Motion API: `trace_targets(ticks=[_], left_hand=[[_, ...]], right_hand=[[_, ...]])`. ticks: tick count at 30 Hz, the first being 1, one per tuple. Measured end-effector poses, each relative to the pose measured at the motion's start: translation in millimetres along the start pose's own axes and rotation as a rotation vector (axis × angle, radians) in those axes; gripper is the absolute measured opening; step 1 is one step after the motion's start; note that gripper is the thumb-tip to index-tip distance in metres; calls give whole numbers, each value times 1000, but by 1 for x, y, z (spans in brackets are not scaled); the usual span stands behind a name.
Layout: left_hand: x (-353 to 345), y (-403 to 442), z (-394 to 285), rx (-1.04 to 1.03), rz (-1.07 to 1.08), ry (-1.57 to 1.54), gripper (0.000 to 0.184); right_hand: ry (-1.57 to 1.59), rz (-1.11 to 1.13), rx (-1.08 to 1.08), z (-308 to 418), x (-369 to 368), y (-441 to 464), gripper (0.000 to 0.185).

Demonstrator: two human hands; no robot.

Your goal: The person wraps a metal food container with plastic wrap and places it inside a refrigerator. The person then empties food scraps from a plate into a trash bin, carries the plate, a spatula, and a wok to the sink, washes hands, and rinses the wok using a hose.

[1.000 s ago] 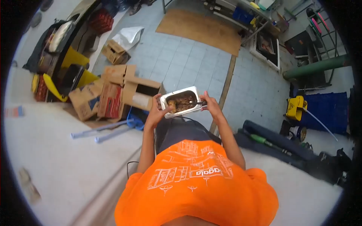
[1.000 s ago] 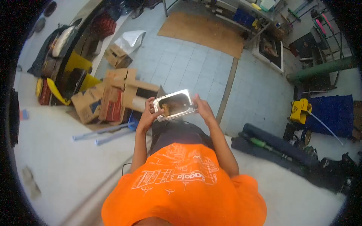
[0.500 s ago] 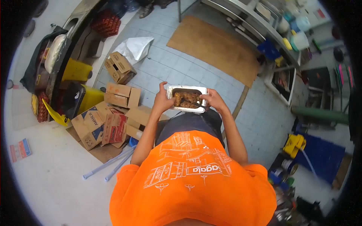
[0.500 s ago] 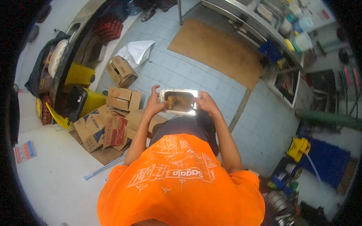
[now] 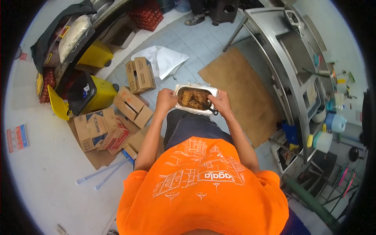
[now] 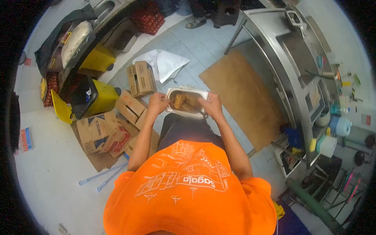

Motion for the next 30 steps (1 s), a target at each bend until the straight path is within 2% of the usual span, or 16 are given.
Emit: trace_targets(ticks=[1,3,4,7,11,13,15,18,19,20,22,23,26,27,28,30], left_hand=[[5,23,2,5,-5,-6,16],[15,76,-2,121,217,-529,17],[23,106,-6,116,204,-539,17],[46,156,-33,152,413,-1029,10],[71,203,-84,118,351,-1282,15],[69,233,-103,55,199,-1216,15],[72,254,-112,11,22,-1145,16],[99,284,-129,-150,-312,-784,53],[114,290,-130,-181,-229,-909,71],[134,293,-134,-180,-266,-910,71],[173,289,-149,-583,-332,-775,80],[187,290,-157,-534,-352,-385,96],[194,307,-165,-582,-344,-579,99],[194,306,-151,-425,-406,-691,94],[194,308,-145,-421,-433,-689,94],[200,309,-125,-463,-686,-892,87]], right_hand=[[-5,8,2,3,4,22,19],[157,-35,-38,27,15,68,20],[132,-48,-34,40,25,90,21],[313,-106,-71,76,55,143,17],[535,-61,-81,127,81,218,15],[690,-13,-163,157,78,252,13],[646,29,-143,188,68,288,12],[568,126,-134,217,63,344,12],[527,176,-153,226,61,366,12],[520,209,-142,236,59,385,12],[485,332,-149,250,50,415,12],[382,409,-165,267,46,426,9],[161,694,-55,295,18,472,8],[122,757,-39,322,6,473,8],[261,816,-124,335,-10,476,10],[525,856,-128,381,-35,466,19]])
Point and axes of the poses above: each hand's wrist, its own y-axis towards the middle knuckle, its own x-axis out of the back of the hand, z = x × y, the point moved 3 cm from there along y, towards the middle knuckle, and after that the axes turned 1 degree about -x, right-handed, at the moved point
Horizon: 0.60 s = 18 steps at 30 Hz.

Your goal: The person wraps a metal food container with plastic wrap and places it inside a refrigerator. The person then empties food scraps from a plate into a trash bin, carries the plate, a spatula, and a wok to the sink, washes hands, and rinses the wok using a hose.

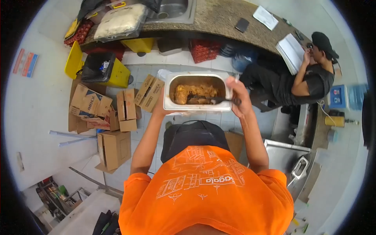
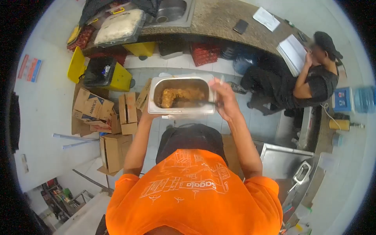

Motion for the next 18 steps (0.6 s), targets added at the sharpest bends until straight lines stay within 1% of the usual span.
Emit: trace_targets(ticks=[1,2,4,5,6,8,9,10,11,12,13,14,15,16,17,18], left_hand=[[9,-1,5,-92,-64,-20,84],[15,-1,5,-103,-71,-9,84],[34,1,3,-151,-289,-151,83],[46,0,4,-179,-345,-60,74],[57,2,0,-197,-354,-57,74],[90,-2,6,-189,-554,166,65],[112,-4,17,-95,-572,242,84],[133,-6,27,-102,-578,251,84],[154,-10,31,-153,-640,340,87],[178,-18,39,-206,-703,429,89],[203,-28,45,-120,-683,536,92],[220,-30,39,-121,-692,539,92],[237,-31,31,-125,-725,534,91],[255,-32,23,-130,-760,530,90],[268,-27,-1,-248,-833,397,38],[288,-32,2,-246,-846,400,38]], right_hand=[[134,162,-9,-7,16,21,34],[78,339,-25,18,-24,21,41],[31,211,314,-1,-54,43,43],[-53,231,464,-30,-52,57,39],[-177,173,496,-51,-64,69,36],[-507,10,655,-66,-126,69,39],[-502,22,660,-75,-145,81,39],[-535,-19,712,-83,-164,94,35],[-568,-65,758,-90,-181,105,31],[-560,-58,756,-102,-196,120,31],[-589,-100,702,-113,-207,137,24],[-619,-139,655,-123,-220,155,16],[-609,-169,691,-130,-234,169,12],[-609,-155,694,-142,-242,185,12],[-713,-141,648,-158,-242,203,13],[-819,-125,597,-175,-248,219,14]])
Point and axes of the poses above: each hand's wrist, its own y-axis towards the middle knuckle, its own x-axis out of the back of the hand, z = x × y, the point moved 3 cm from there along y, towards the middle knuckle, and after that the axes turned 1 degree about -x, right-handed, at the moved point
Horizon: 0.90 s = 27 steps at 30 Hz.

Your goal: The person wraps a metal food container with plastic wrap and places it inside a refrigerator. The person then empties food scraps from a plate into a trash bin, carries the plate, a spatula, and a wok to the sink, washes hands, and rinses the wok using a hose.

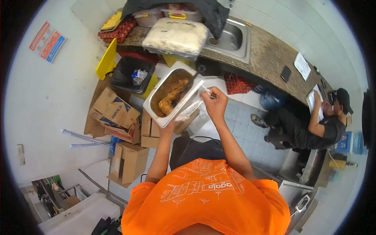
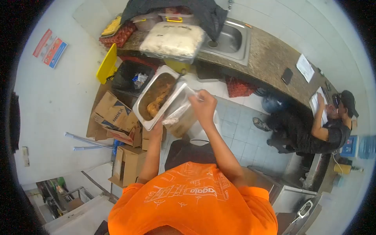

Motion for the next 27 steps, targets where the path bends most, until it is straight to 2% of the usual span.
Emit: trace_targets(ticks=[2,3,4,6,7,8,10,12,13,14,16,17,18,19,21,25,27], left_hand=[[42,9,33,239,-184,-205,35],[63,16,38,278,-70,-62,38],[82,21,45,284,-88,-57,38],[111,28,54,355,-296,-589,42],[130,25,57,409,-479,-435,51],[142,33,49,413,-500,-432,51],[180,46,36,218,-447,-665,61],[234,25,42,294,-933,-544,67],[260,12,43,293,-952,-536,67],[291,-2,43,294,-977,-392,63],[349,-35,42,300,-1011,-104,53],[370,-49,40,301,-1016,39,49],[384,-57,35,301,-1015,182,44],[387,-62,31,298,-1011,184,44],[383,-66,26,267,-967,183,42],[343,-54,2,258,-987,36,46],[329,-57,-4,367,-991,58,48]], right_hand=[[53,60,-62,-16,-43,2,17],[74,109,-83,-15,-64,-2,17],[97,157,-103,-15,-84,-5,17],[125,222,-81,-4,-119,-4,20],[108,263,-86,-13,-138,-5,21],[92,303,-88,-26,-155,-4,21],[27,386,-65,-75,-188,-10,22],[-60,328,-89,-107,-200,-8,24],[-140,350,-87,-110,-200,-3,25],[-141,362,-86,-119,-209,-2,25],[-116,469,-223,-163,-234,-5,24],[-208,442,-122,-178,-259,-6,23],[-169,476,-148,-194,-292,-6,23],[-127,506,-175,-202,-324,-2,24],[-136,457,29,-121,-364,28,29],[-171,432,-12,-61,-448,88,28],[-37,471,-9,-60,-475,105,27]])
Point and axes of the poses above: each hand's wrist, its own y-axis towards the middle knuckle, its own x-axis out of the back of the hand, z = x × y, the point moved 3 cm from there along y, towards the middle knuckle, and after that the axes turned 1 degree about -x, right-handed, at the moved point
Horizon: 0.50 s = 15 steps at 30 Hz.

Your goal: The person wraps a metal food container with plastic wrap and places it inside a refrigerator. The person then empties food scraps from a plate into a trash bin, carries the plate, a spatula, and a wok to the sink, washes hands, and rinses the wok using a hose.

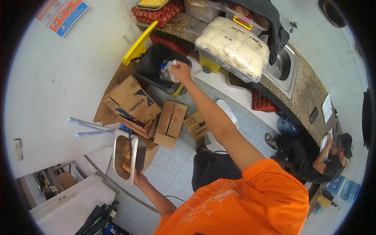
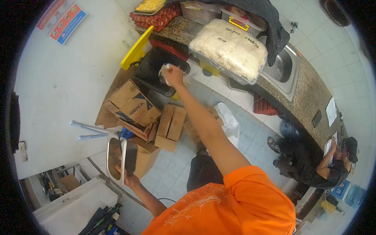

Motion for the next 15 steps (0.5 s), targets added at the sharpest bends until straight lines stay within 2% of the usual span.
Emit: trace_targets(ticks=[2,4,6,7,9,10,11,12,14,15], left_hand=[[16,4,22,-46,25,-31,48],[6,-1,21,-151,118,-84,56],[-17,-2,17,-176,145,-66,56],[-29,-4,15,-180,156,-61,56],[-50,-9,16,-185,199,-51,57],[-63,-13,17,-186,227,-48,57],[-77,-17,20,-176,271,-43,57],[-92,-23,22,-167,321,-40,57],[-124,-43,32,-130,438,-31,58],[-139,-55,36,-111,497,-31,58]], right_hand=[[125,36,33,-12,-6,1,27],[-166,50,201,-38,-5,-7,27],[-42,314,35,-64,21,-45,27],[-221,442,-29,-72,48,-74,25],[-55,490,5,-163,85,-138,27],[-280,723,-52,-212,115,-167,29],[-292,608,33,-233,153,-210,36],[-473,576,-187,-268,198,-253,42],[-836,752,-297,-330,293,-341,36],[-931,717,-538,-337,346,-384,33]])
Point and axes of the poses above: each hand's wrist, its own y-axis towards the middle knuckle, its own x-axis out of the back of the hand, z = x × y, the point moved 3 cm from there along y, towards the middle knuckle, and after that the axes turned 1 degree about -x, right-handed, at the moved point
